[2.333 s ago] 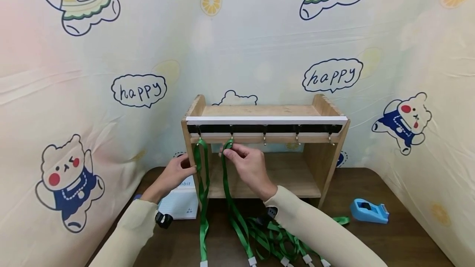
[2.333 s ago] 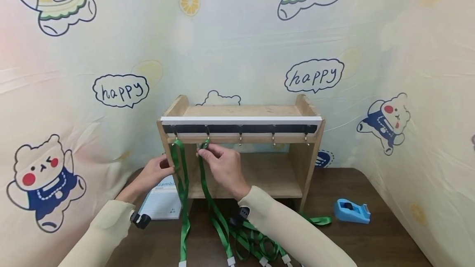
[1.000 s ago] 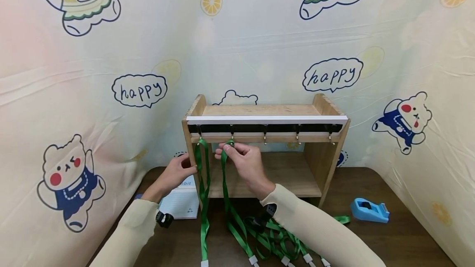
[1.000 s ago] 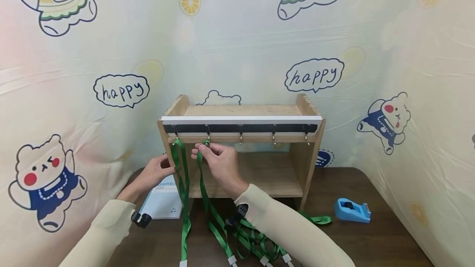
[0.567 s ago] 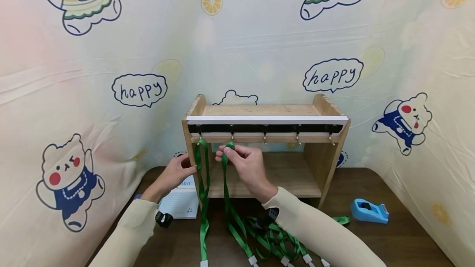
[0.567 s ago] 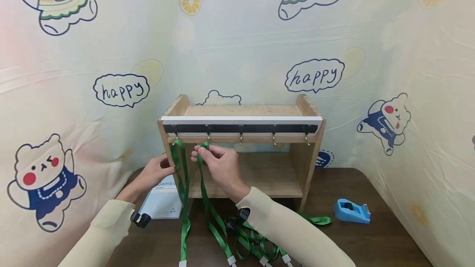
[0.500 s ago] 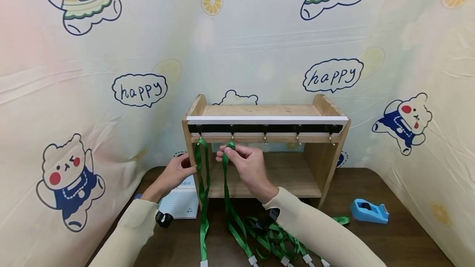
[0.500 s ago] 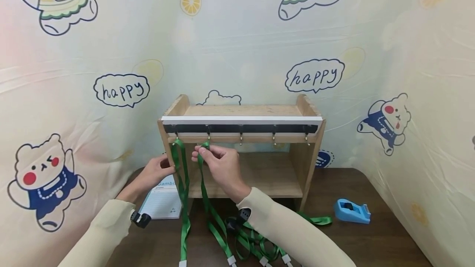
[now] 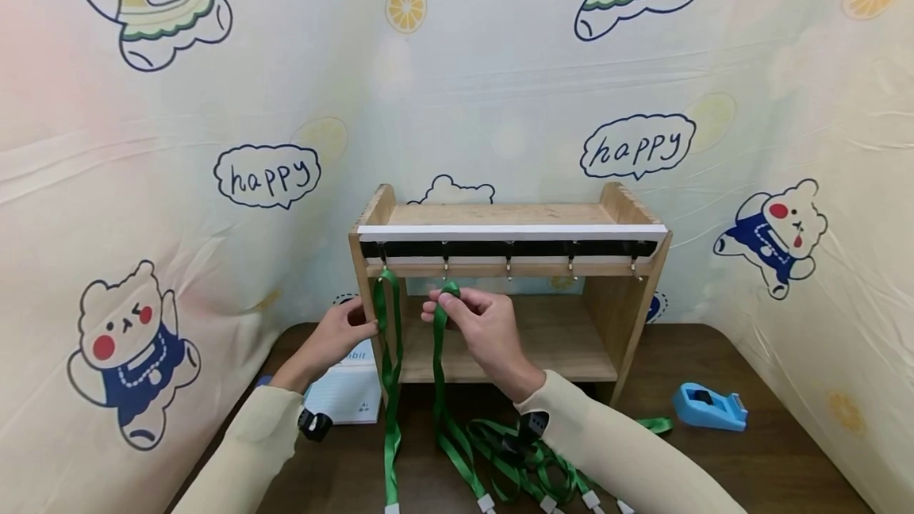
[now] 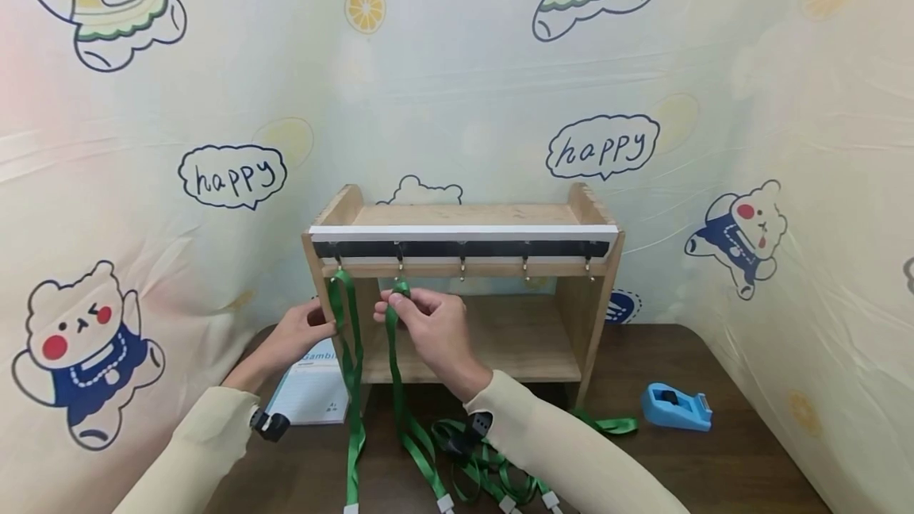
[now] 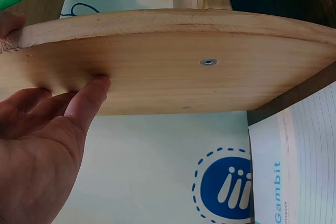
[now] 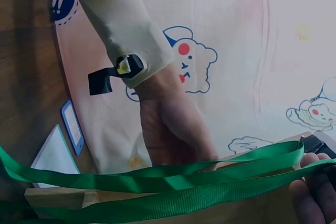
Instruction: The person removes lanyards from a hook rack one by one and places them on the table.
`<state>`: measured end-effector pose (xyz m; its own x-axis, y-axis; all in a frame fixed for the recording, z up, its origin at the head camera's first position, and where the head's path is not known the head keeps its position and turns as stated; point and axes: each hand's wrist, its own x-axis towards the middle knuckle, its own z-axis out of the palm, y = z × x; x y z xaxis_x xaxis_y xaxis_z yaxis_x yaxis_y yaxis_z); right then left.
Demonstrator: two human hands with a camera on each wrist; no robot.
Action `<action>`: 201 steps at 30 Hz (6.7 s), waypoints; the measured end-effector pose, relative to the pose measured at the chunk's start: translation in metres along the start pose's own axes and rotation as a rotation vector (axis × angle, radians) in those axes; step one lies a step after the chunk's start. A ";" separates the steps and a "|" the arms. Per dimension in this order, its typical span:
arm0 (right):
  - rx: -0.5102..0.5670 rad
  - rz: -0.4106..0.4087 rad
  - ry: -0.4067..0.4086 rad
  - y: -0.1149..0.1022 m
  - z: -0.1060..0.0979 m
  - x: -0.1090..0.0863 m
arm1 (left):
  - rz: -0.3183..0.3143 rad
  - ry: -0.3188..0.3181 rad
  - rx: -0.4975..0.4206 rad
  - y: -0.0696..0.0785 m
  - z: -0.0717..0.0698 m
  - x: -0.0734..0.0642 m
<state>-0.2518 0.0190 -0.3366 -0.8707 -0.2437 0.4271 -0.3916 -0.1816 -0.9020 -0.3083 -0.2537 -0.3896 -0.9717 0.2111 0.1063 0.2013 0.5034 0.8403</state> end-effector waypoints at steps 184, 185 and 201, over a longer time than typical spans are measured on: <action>-0.407 0.328 -0.201 0.166 -0.007 -0.088 | 0.010 -0.007 -0.011 -0.001 0.001 0.000; -0.419 0.326 -0.197 0.165 -0.007 -0.088 | 0.010 -0.006 -0.010 -0.001 0.001 0.000; -0.385 0.096 -0.103 0.117 -0.010 -0.068 | 0.002 -0.002 -0.006 -0.001 0.002 0.000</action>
<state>-0.2414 0.0238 -0.4714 -0.8821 -0.3401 0.3259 -0.4096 0.2121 -0.8873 -0.3087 -0.2527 -0.3916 -0.9709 0.2142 0.1067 0.2025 0.4977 0.8434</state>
